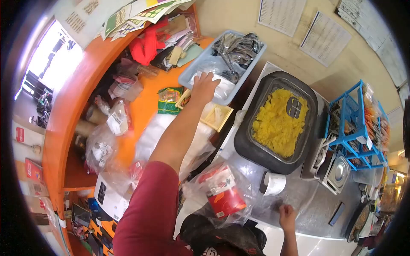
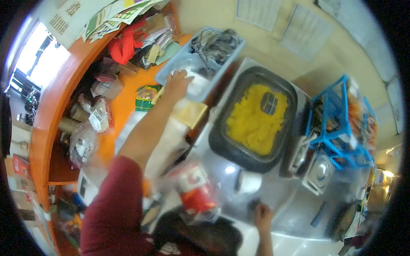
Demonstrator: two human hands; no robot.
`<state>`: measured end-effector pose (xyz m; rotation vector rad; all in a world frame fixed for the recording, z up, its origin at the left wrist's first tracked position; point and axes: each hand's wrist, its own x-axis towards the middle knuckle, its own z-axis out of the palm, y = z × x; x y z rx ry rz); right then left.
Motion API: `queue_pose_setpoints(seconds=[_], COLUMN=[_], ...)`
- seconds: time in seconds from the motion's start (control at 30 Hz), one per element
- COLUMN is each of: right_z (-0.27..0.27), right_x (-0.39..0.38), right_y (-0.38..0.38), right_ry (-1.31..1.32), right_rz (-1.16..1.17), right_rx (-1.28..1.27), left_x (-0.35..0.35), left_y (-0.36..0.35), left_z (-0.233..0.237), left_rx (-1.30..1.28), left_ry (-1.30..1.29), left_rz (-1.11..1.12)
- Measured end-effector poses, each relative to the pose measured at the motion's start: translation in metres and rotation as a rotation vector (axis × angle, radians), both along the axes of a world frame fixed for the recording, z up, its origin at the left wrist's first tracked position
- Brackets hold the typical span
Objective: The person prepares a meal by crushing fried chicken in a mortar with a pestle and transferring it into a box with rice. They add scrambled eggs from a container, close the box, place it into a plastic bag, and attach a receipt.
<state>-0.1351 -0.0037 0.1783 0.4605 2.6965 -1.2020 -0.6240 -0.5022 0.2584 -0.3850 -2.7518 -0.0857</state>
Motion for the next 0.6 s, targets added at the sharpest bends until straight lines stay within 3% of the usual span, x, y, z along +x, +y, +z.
queue_pose_setpoints(seconds=[0.03, 0.17, 0.37, 0.47, 0.6], right_z=[-0.037, 0.009, 0.058, 0.106, 0.178], right_x=[0.015, 0.005, -0.023, -0.068, -0.145], right_y=[0.015, -0.002, 0.014, 0.017, -0.002], right_ry=[0.056, -0.036, -0.152, -0.426, -0.290], right_rz=[0.073, 0.165, 0.310, 0.336, 0.641], right_rx=[0.024, -0.004, -0.062, -0.035, 0.191], left_x=[-0.012, -0.037, -0.054, -0.050, -0.060], left_y=[0.004, 0.012, -0.015, -0.014, -0.027], left_z=[-0.004, 0.005, -0.010, 0.012, 0.014], left_rx=[-0.047, -0.305, -0.161, 0.195, 0.615], left_ry=[0.011, -0.189, -0.176, -0.272, -0.345], left_rz=[-0.033, -0.062, -0.091, -0.027, -0.013])
